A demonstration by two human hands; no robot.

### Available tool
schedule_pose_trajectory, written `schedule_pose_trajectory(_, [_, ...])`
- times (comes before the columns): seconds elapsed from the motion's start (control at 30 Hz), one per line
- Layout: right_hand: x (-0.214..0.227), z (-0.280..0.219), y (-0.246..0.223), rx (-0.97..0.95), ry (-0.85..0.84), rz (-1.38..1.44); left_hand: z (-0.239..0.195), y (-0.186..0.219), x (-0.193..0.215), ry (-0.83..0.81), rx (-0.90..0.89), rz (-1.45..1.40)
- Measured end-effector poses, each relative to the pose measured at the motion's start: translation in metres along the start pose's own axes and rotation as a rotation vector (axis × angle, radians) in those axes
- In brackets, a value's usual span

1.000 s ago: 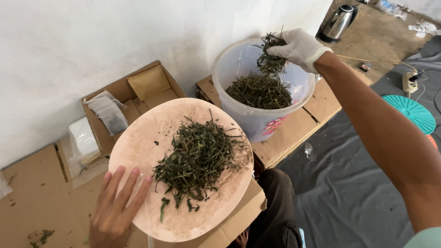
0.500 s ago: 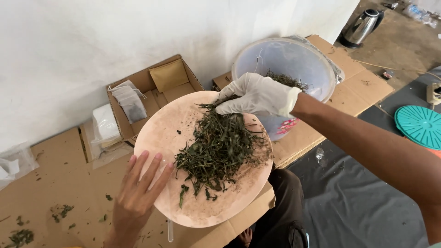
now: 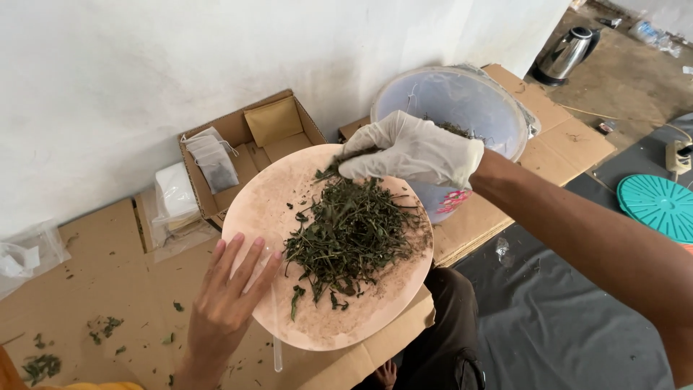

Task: The person transfers dried green leaves from a large plastic bucket onto a round wooden board using a gloved hand. They then sort the leaves on the board, separating them into two distinct piles.

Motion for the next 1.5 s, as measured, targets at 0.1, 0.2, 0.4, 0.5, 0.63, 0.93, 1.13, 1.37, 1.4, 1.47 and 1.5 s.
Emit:
schedule_pose_trajectory(0.1, [-0.007, 0.001, -0.006, 0.082, -0.094, 0.141, -0.003, 0.0, -0.001, -0.006, 0.012, 0.003])
schedule_pose_trajectory(0.2, [-0.009, 0.004, -0.007, 0.05, -0.052, 0.221, -0.003, -0.001, 0.0, 0.004, 0.002, 0.028])
schedule_pose_trajectory(0.4, [-0.005, -0.005, -0.021, 0.128, 0.04, 0.287, -0.003, -0.001, 0.01, 0.009, 0.006, 0.012])
schedule_pose_trajectory(0.5, [-0.015, -0.014, -0.032, 0.277, -0.171, 0.235, -0.01, -0.001, 0.008, 0.006, -0.004, 0.037])
schedule_pose_trajectory(0.63, [-0.025, 0.001, -0.011, 0.261, -0.117, 0.173, -0.007, -0.001, 0.013, 0.018, 0.002, 0.01])
schedule_pose_trajectory(0.93, [-0.035, -0.044, -0.051, 0.483, -0.178, -0.321, -0.015, 0.0, 0.015, 0.026, 0.014, 0.025])
schedule_pose_trajectory(1.13, [-0.034, -0.037, 0.016, 0.149, -0.247, -0.347, -0.028, 0.009, 0.033, 0.023, 0.051, 0.051])
schedule_pose_trajectory(1.37, [-0.125, -0.012, 0.106, -0.106, 0.272, -0.331, -0.084, 0.03, 0.051, -0.018, 0.141, 0.067])
schedule_pose_trajectory(1.4, [-0.133, -0.008, 0.102, -0.095, 0.272, -0.333, -0.09, 0.03, 0.053, -0.017, 0.143, 0.078])
schedule_pose_trajectory(1.47, [-0.156, -0.003, 0.097, -0.044, 0.075, 0.266, -0.106, 0.039, 0.056, -0.044, 0.145, 0.094])
schedule_pose_trajectory(1.5, [-0.168, 0.008, 0.106, -0.04, 0.062, 0.26, -0.116, 0.042, 0.055, -0.048, 0.158, 0.1])
Point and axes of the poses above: each hand's wrist, its own z-axis towards the middle knuckle, its own x-axis out of the back of the hand, y = z × x, the point moved 4 cm from there along z, towards the middle knuckle, and after that the axes turned 11 degrees about -x, right-handed, at the moved point
